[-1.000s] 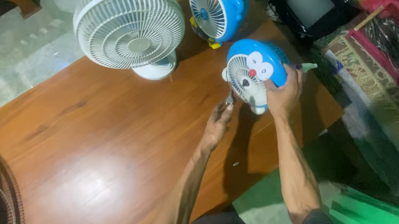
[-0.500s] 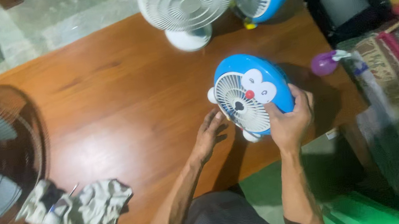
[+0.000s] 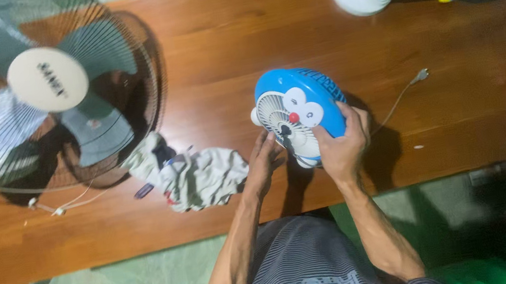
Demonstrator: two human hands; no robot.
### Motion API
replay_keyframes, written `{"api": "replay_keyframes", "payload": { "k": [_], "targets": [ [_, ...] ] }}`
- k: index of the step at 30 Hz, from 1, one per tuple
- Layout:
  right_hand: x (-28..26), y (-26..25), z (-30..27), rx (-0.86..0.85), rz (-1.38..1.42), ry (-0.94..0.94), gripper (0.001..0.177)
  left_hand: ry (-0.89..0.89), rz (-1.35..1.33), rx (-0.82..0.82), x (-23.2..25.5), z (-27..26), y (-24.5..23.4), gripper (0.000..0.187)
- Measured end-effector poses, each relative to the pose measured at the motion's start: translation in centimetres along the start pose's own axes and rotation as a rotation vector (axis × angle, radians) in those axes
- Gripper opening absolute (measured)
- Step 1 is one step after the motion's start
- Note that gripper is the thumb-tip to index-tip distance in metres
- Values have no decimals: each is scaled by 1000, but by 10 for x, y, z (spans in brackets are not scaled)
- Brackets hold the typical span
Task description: The person uses a screwdriver to loosen and tighten screws on the front grille of a small white fan, then wipes the fan with a cloth. The person then handles a small blue fan, rotating its grille and wiping it with the cloth.
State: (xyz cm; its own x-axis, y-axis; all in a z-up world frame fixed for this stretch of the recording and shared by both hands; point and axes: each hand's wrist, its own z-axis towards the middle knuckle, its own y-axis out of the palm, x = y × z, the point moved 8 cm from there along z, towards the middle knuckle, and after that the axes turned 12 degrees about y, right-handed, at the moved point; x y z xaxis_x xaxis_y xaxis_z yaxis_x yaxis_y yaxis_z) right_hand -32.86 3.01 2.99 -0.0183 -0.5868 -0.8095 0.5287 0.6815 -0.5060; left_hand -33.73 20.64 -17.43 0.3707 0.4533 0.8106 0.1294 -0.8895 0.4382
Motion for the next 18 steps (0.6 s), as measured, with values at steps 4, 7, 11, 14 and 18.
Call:
{"api": "replay_keyframes", "payload": {
  "k": [4,7,11,14,18],
  "targets": [
    [-16,53,-43,-82,38,11,57,122,-189,-51,15,-8,-52,56],
    [-25,79,-65,-95,57,-11,55,97,-226,-20,20,-7,-82,52],
    [-26,102,-81,-113,37,-62,57,11,-232,-15,16,5,-103,65],
    [-23,112,-85,-119,35,-119,58,-40,-174,1,11,10,-111,75],
    [-18,118,-84,-123,16,-183,59,60,-176,4,18,17,-109,72]
  ]
}}
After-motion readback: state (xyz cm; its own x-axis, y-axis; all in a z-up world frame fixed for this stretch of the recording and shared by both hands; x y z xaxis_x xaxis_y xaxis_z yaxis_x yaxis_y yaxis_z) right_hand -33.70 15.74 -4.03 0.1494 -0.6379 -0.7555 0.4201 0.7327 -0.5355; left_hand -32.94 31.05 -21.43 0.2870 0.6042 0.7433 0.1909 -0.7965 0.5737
